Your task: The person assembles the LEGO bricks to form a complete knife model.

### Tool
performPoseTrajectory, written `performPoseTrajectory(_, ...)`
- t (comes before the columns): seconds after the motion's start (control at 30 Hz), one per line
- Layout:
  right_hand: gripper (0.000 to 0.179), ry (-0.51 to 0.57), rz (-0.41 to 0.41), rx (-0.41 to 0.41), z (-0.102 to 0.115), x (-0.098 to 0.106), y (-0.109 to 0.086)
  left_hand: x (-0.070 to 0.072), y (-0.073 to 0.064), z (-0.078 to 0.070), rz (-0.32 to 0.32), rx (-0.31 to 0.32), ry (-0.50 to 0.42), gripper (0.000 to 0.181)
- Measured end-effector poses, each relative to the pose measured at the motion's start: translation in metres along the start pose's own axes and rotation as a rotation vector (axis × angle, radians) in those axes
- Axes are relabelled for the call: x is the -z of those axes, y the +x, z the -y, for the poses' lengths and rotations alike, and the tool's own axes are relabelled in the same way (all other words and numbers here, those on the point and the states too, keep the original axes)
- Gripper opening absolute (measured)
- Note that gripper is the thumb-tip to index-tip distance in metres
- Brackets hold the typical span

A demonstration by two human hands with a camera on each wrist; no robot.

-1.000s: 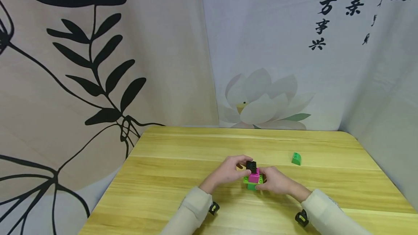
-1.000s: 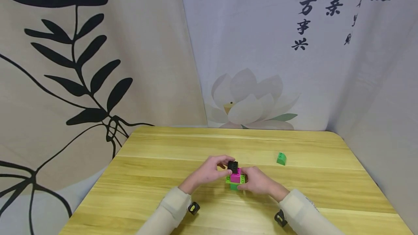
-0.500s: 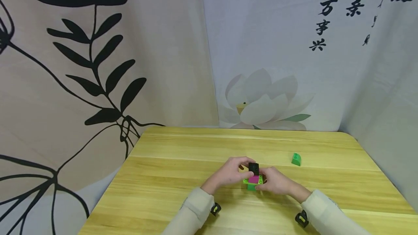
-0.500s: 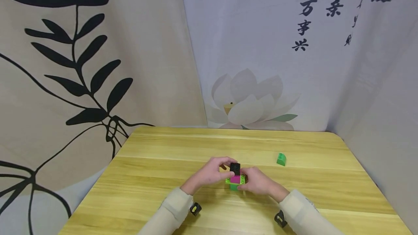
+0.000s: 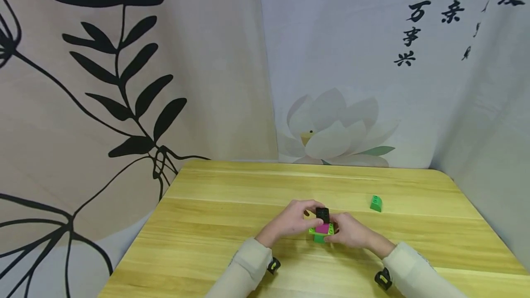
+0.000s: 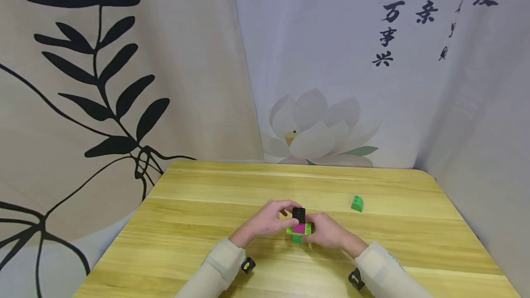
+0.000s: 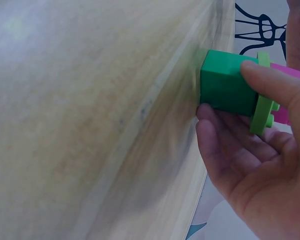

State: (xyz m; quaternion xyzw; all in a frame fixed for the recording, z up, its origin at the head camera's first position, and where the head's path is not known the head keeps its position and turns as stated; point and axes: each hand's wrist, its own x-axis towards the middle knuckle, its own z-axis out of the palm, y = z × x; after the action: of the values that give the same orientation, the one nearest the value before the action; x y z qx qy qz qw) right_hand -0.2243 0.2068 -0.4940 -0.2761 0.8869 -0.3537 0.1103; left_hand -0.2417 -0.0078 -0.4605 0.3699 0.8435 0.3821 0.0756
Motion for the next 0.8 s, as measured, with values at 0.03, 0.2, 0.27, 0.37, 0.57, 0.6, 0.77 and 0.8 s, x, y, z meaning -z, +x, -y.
performPoseTrajectory(0.03,0.048,0.002,0.0,-0.003,0.0001,0.0001,0.0,0.0002,0.0003,-0.0004,0.002,-0.001,0.005,0.032)
performPoseTrajectory(0.2,0.046,0.0,-0.001,-0.009,0.001,0.0005,-0.0001,0.0014,0.0015,-0.0025,0.011,-0.032,0.043,0.032)
performPoseTrajectory(0.27,0.046,-0.001,-0.001,-0.007,0.0014,0.0006,-0.0001,0.0012,0.0018,-0.0023,0.014,-0.037,0.051,0.032)
performPoseTrajectory(0.37,0.047,-0.006,-0.001,-0.003,0.0017,0.0007,-0.0001,0.001,0.0016,-0.0019,0.013,-0.04,0.058,0.032)
performPoseTrajectory(0.57,0.045,-0.006,-0.002,-0.001,0.0017,0.0002,0.0002,0.0012,0.0006,-0.0022,0.005,-0.059,0.087,0.031)
performPoseTrajectory(0.6,0.045,-0.006,-0.002,-0.002,0.0017,0.0001,0.0003,0.0011,0.0004,-0.0023,0.004,-0.062,0.094,0.031)
performPoseTrajectory(0.77,0.043,-0.015,-0.004,-0.006,0.0021,-0.0002,0.0002,0.0004,-0.0002,-0.0026,-0.002,-0.077,0.121,0.03)
performPoseTrajectory(0.8,0.043,-0.018,-0.004,-0.006,0.0021,-0.0002,0.0002,0.0005,-0.0003,-0.0029,-0.004,-0.077,0.125,0.03)
